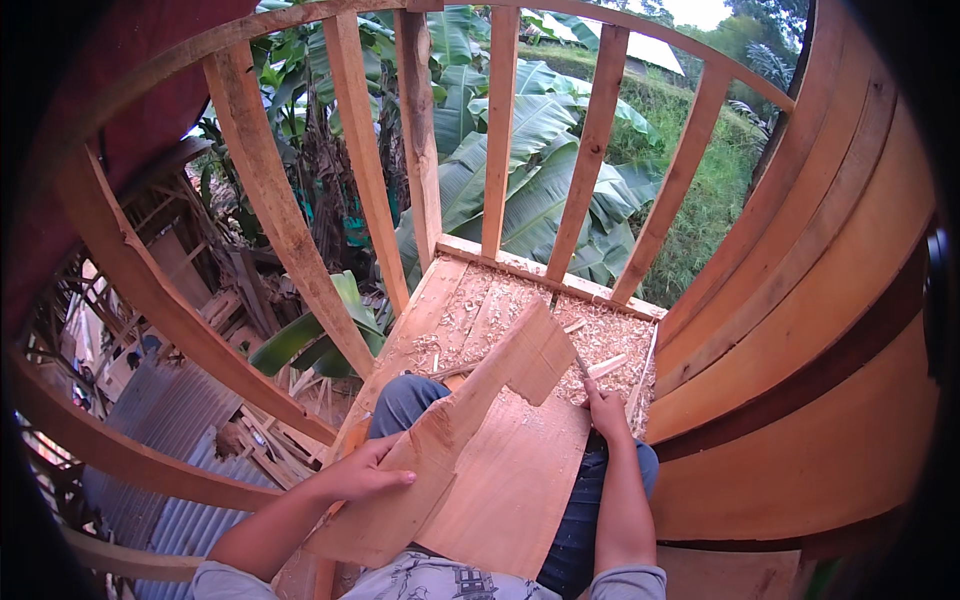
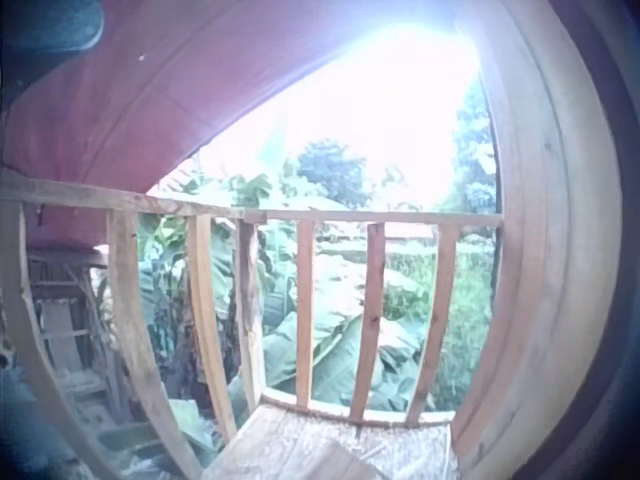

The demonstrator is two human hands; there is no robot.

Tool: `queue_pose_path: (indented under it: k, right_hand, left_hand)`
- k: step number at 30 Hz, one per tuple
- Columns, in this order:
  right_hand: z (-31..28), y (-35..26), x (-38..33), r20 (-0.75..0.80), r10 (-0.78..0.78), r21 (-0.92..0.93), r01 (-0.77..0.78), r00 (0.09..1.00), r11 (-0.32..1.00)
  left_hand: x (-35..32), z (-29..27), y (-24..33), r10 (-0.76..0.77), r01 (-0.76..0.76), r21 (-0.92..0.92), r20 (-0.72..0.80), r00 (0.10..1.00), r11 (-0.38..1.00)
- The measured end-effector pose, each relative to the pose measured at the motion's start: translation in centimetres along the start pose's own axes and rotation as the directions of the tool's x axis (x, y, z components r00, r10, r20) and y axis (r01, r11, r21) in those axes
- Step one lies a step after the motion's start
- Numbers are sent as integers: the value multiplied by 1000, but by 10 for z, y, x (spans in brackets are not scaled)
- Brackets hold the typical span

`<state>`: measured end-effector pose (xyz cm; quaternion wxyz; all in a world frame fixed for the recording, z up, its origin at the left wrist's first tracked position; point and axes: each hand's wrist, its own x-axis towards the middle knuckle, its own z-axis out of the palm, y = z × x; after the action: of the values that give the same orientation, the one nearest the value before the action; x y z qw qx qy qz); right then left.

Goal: The person sits cross-legged on a wooden platform and uses a curved knife to carve a piece of wood held on their lap. They repeatedly shave thin layers from the wood, creating a pile of shavings on the platform.

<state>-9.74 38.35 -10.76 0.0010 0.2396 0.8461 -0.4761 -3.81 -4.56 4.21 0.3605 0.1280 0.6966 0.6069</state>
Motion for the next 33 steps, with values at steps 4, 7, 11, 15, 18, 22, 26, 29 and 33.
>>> queue_pose_path:
  k: [4,7,11,15,18,22,26,29,33]
  right_hand:
    - [2,-4,-4,-56,-51,44,53,997,998]
    - [6,3,0,-142,-108,91,122,984,988]
    - [6,11,8,-334,-82,167,144,939,975]
    - [-3,-14,-7,-434,-98,182,194,895,964]
    - [-6,-12,-12,-383,-156,183,241,910,953]
    - [1,-44,-69,-198,-223,38,234,955,971]
    - [6,-82,-124,59,-61,-244,73,996,967]
    - [18,-89,-139,89,-98,-389,125,991,913]
    - [17,-91,-134,69,-55,-550,83,996,831]
  left_hand:
    - [5,12,-17,-31,33,-48,52,998,998]
    - [12,20,-31,-42,46,-61,66,997,997]
    - [19,27,-29,-77,78,-19,57,995,997]
    - [26,30,-34,-110,111,-24,51,993,993]
    - [36,30,-39,-120,124,-58,62,991,991]
    - [43,29,-53,-156,161,-71,72,985,984]
    - [54,31,-50,-182,195,-82,144,973,977]
    - [54,30,-52,-133,144,-54,166,977,988]
    - [61,30,-51,-133,143,-40,196,972,989]
